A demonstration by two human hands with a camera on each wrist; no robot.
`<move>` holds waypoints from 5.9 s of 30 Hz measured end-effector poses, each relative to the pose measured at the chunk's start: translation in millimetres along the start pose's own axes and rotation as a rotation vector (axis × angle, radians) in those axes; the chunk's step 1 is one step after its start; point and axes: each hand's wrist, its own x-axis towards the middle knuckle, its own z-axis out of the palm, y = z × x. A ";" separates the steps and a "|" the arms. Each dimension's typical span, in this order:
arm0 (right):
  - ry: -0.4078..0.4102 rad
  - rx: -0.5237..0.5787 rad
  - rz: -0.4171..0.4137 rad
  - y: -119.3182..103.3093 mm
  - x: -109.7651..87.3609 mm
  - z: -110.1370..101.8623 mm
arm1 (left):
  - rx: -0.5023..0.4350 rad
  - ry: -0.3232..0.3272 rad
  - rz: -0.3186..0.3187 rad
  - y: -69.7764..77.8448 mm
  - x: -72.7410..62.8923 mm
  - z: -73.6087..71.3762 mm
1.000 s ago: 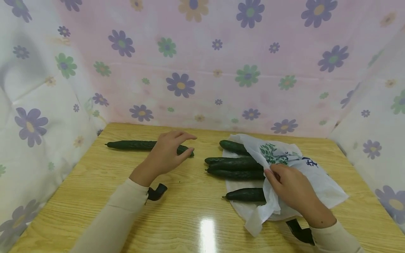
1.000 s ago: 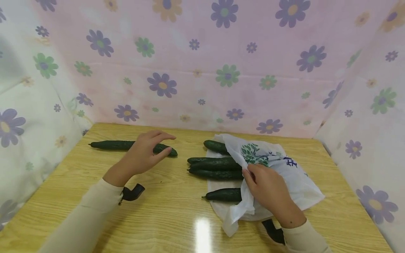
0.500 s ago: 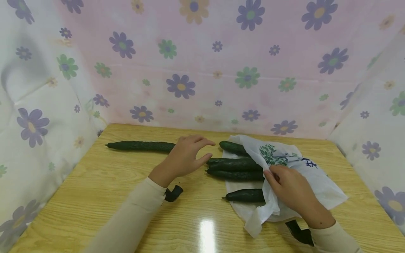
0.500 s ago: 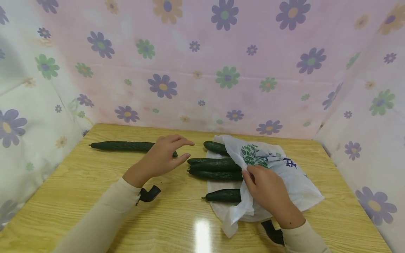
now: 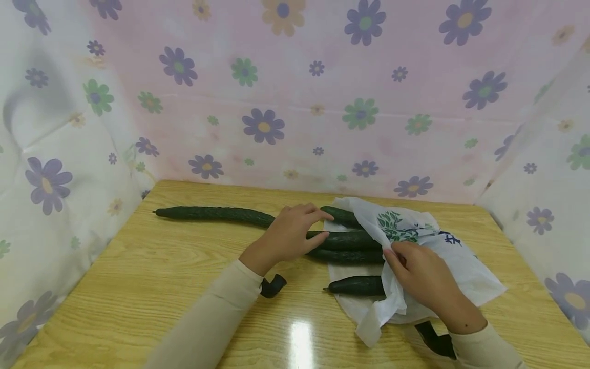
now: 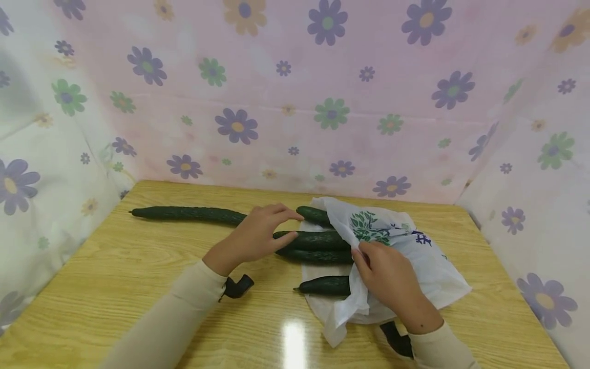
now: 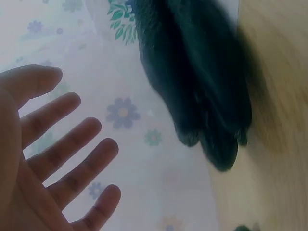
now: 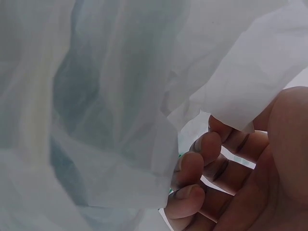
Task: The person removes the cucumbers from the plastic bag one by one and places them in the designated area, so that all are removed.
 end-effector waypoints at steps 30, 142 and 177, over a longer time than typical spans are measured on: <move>0.004 -0.005 0.002 -3.1 2.5 0.4 | 0.109 -0.202 0.027 15.6 8.8 48.5; -0.033 -0.006 0.031 -0.2 1.8 0.2 | 0.270 -0.066 -0.143 28.3 5.4 59.8; 0.000 -0.010 0.022 -0.6 0.3 0.4 | 0.064 -0.097 -0.172 2.1 -17.1 24.5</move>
